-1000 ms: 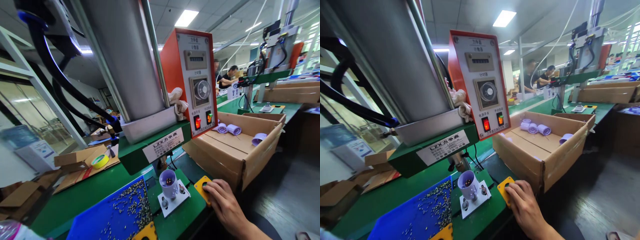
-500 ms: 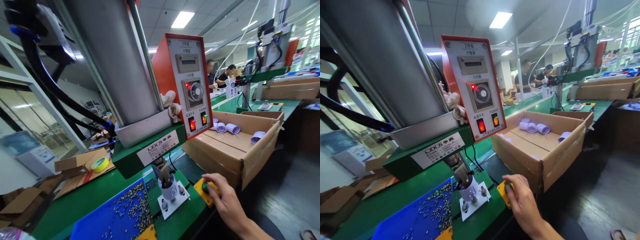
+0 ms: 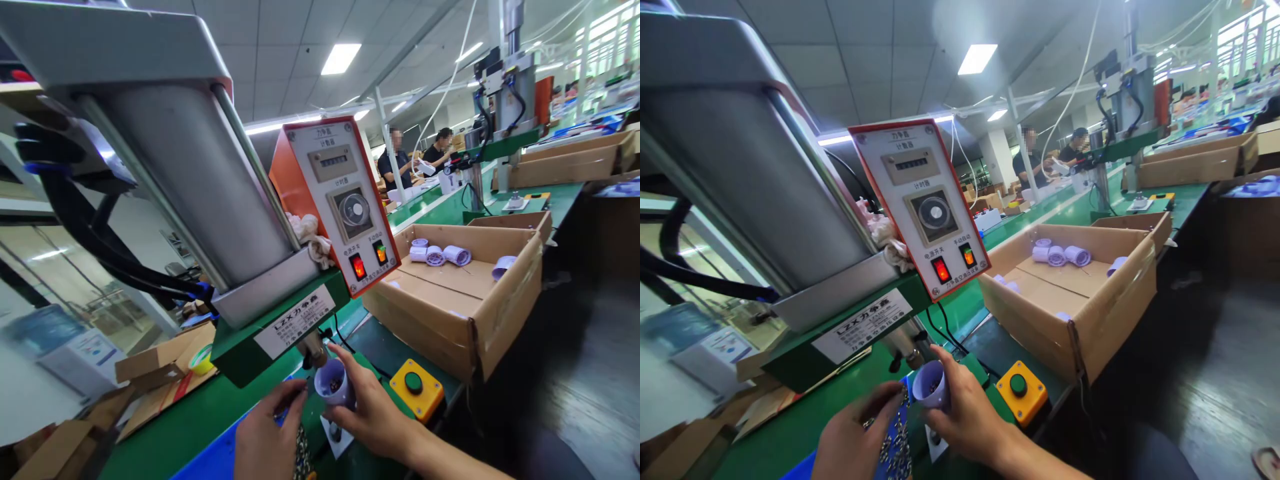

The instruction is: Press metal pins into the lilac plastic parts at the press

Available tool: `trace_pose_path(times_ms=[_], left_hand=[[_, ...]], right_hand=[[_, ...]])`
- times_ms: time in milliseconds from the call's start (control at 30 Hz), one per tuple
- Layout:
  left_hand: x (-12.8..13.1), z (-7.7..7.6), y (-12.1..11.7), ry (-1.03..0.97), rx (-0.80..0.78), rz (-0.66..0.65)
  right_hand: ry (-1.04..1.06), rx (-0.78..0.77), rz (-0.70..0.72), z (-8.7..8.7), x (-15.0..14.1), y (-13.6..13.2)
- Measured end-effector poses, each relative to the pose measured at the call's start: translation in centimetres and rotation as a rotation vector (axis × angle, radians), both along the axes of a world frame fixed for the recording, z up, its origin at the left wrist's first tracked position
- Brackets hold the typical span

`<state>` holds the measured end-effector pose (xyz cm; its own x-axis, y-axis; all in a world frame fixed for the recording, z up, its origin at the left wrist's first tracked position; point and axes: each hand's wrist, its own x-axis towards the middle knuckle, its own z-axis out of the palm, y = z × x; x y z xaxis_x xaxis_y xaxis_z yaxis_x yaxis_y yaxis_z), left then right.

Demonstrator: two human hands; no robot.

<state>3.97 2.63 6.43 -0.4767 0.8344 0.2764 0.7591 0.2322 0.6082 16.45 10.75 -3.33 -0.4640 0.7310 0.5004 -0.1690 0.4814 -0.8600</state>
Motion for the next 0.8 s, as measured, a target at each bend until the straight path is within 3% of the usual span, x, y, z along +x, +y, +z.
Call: trace_pose_path(times_ms=[200,400,600,800], left_hand=[[2.6,2.1,2.5,0.226,-0.201,-0.109],[2.6,1.9,4.3,0.263,-0.304,-0.239],[1.7,1.6,5.3,0.339,-0.304,-0.208],[2.1,2.7,5.6,0.353,-0.350,-0.197]], right_hand=[[-0.002,0.035,0.005,0.1,0.1,0.1],[0.012,0.050,0.011,0.4,0.0,0.3],[0.016,0.064,0.002,0.3,-0.5,0.9],[0.004,0.055,-0.011,0.2,-0.8,1.4]])
